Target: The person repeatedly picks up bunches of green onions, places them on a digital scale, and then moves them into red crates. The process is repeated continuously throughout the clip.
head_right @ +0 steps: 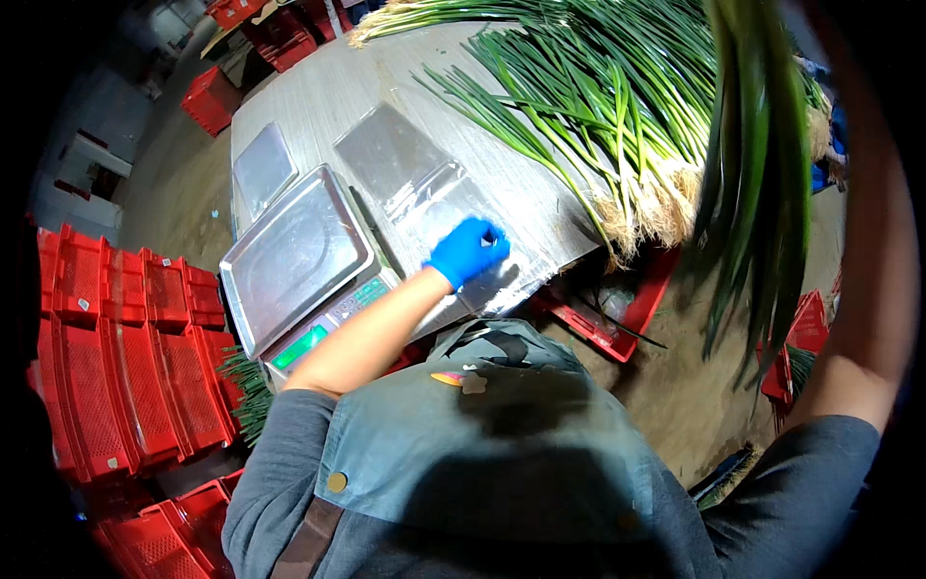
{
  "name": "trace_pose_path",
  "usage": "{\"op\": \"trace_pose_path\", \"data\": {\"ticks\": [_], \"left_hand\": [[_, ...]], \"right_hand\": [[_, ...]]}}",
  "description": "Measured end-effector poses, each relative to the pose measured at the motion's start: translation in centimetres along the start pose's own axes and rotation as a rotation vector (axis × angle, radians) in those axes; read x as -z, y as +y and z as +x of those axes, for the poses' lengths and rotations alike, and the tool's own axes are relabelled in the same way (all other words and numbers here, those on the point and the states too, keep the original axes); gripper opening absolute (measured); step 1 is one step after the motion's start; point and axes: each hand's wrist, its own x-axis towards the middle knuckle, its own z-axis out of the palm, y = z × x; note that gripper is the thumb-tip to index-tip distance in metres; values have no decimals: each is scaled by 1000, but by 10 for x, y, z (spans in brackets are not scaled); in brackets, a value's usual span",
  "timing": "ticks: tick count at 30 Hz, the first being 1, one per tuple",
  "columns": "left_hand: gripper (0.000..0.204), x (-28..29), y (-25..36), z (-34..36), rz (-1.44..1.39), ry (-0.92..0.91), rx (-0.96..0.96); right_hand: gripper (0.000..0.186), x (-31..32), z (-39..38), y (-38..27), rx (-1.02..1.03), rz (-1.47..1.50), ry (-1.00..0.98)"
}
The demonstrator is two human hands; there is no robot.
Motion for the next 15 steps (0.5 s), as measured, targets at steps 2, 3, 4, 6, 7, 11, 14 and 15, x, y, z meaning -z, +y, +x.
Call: {"op": "trace_pose_path", "data": {"ticks": [2,3,4,6,7,11,14,15], "left_hand": [[38,-54,-42,-13,125,19,171],[40,-70,-59,-20,182,107,109],[37,-81,-71,-19,155,171,94],[29,-90,-86,-18,142,199,106],[25,-90,-90,-15,142,217,96],[25,-82,-98,-12,26,137,122],[30,-81,-98,-13,87,190,75],[31,-81,-97,-14,48,182,136]], "right_hand": [[48,-28,-18,38,-192,127,-205],[50,-49,-31,57,-310,225,-311],[59,-74,-45,74,-383,448,-466],[44,-124,-87,102,-609,653,-566],[40,-146,-106,114,-707,563,-587],[44,-226,-164,147,-886,671,-649],[32,-261,-189,160,-873,904,-696],[20,-275,-193,162,-926,870,-693]]}}
